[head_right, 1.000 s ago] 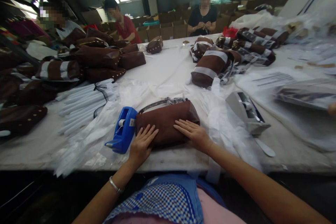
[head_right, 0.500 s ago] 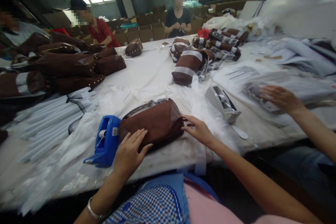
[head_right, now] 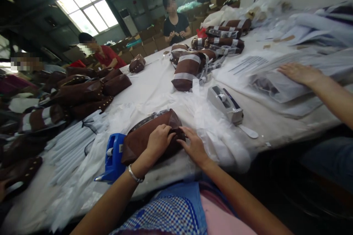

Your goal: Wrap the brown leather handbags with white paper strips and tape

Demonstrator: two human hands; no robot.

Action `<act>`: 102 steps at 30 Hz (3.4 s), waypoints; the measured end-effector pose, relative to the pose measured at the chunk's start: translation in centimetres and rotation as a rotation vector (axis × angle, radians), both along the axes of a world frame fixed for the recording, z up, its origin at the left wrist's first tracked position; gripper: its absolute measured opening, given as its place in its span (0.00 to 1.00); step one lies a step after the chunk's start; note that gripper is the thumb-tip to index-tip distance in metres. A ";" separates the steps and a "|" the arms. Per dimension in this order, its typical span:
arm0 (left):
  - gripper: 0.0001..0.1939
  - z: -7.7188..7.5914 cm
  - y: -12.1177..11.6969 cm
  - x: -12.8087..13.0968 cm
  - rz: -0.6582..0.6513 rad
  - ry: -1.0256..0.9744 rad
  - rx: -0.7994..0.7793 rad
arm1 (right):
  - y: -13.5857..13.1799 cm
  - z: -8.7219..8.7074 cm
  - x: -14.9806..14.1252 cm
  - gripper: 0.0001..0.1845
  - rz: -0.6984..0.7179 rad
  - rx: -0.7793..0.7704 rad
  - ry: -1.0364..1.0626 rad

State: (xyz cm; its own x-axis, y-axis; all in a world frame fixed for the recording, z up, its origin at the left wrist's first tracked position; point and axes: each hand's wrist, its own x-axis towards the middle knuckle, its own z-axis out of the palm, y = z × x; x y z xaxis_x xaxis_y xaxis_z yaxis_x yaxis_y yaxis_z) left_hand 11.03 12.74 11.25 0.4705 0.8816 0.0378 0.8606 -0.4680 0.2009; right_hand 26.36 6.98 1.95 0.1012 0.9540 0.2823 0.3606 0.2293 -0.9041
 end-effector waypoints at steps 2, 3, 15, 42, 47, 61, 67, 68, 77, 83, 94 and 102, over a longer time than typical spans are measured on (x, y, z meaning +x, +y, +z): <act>0.05 0.3 0.4 0.0 -0.001 0.004 -0.061 | 0.0 -0.4 -0.2 0.29 -0.005 0.022 -0.035; 0.06 0.5 0.6 0.0 0.002 -0.003 -0.094 | 0.0 -0.5 -0.3 0.31 -0.005 0.027 -0.049; 0.13 1.3 4.7 -0.9 0.047 -0.420 -0.887 | 0.4 -2.1 -0.9 0.39 0.071 0.082 -0.086; 0.18 1.2 5.3 -1.9 0.355 -0.841 -1.546 | 3.5 0.5 0.8 0.16 0.084 0.416 -0.096; 0.21 0.7 5.5 -2.0 0.274 -0.836 -1.524 | 3.8 1.3 1.5 0.12 0.137 0.401 -0.177; 0.31 -1.7 3.9 -1.1 0.169 -0.825 -1.063 | 2.8 3.4 4.9 0.09 0.248 0.692 -0.539; 0.31 -1.7 3.5 -0.9 0.117 -0.806 -0.919 | 1.4 2.4 4.7 0.08 0.146 0.444 -0.477; 0.31 -1.2 3.1 -1.4 0.109 -0.807 -0.899 | 1.4 2.2 4.6 0.08 0.152 0.433 -0.465; 0.45 0.2 -8.2 -11.4 -0.052 -0.022 -0.055 | 0.9 1.5 5.2 0.11 0.148 0.387 -0.261; 0.37 -3.2 -11.6 -12.2 -0.021 0.098 0.155 | 0.6 4.5 6.8 0.27 0.306 0.379 -0.520; 0.37 -4.9 -9.6 -15.3 -0.069 0.008 0.280 | 3.1 2.6 4.2 0.19 0.452 0.540 -0.722; 0.41 -3.2 -9.5 -14.2 0.001 0.077 0.161 | 1.7 5.8 2.9 0.26 0.502 0.553 -0.829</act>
